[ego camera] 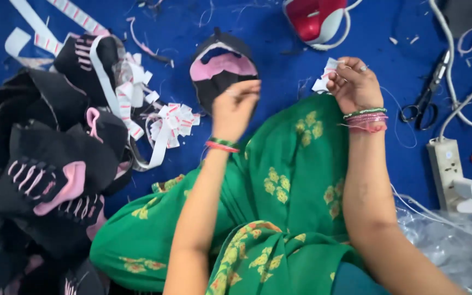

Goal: Applying and ironing labels onto the interior heel area of shoe uppers.

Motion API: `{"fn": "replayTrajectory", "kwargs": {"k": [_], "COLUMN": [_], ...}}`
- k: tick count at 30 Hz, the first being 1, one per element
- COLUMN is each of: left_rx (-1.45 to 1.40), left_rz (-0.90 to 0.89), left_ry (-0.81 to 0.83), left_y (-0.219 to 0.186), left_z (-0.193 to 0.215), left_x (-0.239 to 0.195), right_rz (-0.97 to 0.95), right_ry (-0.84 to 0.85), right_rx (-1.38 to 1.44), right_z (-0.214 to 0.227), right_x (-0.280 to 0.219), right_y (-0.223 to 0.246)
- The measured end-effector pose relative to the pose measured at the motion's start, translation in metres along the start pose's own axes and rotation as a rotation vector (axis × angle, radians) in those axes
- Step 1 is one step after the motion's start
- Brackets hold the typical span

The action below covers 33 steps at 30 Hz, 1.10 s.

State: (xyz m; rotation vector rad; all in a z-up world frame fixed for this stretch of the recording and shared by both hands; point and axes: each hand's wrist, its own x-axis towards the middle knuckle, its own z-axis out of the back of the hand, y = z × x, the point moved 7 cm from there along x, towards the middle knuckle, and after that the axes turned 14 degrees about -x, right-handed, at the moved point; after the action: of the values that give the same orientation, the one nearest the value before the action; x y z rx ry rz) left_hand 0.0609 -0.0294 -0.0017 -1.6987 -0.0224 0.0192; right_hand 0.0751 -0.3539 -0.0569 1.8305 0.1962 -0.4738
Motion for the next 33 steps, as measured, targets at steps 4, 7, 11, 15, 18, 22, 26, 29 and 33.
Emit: {"fn": "replayTrajectory", "kwargs": {"k": [4,7,11,15,18,22,26,29,33], "left_rx": [-0.403,-0.608,-0.703,-0.663,-0.268,0.571,0.723,0.794,0.776], "left_rz": [0.198,0.249,0.26,0.268,0.17,-0.193,-0.22,-0.061,0.108], "left_ry": [0.009,-0.188,-0.454,-0.497,-0.355,-0.163,-0.054,-0.018,-0.106], "left_y": [0.048,0.1,0.14,0.131,0.095,0.052,0.043,0.063,0.074], "left_z": [-0.057,-0.025,0.051,0.092,0.083,0.065,0.053,0.061,0.072], "left_x": [-0.016,-0.023,-0.022,-0.006,0.028,0.073,0.103,0.117,0.118], "right_rz": [-0.153,-0.269,-0.108,0.161,0.618,0.939,1.004,0.975,0.796], "right_ry": [0.288,0.29,0.246,0.333,0.279,0.213,0.18,0.209,0.219], "right_rx": [0.161,0.167,-0.159,-0.778,-1.211,-1.685,-1.679,-1.596,-1.572], "right_z": [-0.11,-0.16,-0.154,-0.187,-0.225,-0.244,-0.238,-0.237,-0.229], "right_x": [-0.035,-0.046,-0.018,-0.015,-0.007,0.007,0.003,0.003,0.015], "right_y": [-0.014,-0.052,-0.109,-0.084,-0.048,-0.061,-0.065,-0.068,-0.077]}}
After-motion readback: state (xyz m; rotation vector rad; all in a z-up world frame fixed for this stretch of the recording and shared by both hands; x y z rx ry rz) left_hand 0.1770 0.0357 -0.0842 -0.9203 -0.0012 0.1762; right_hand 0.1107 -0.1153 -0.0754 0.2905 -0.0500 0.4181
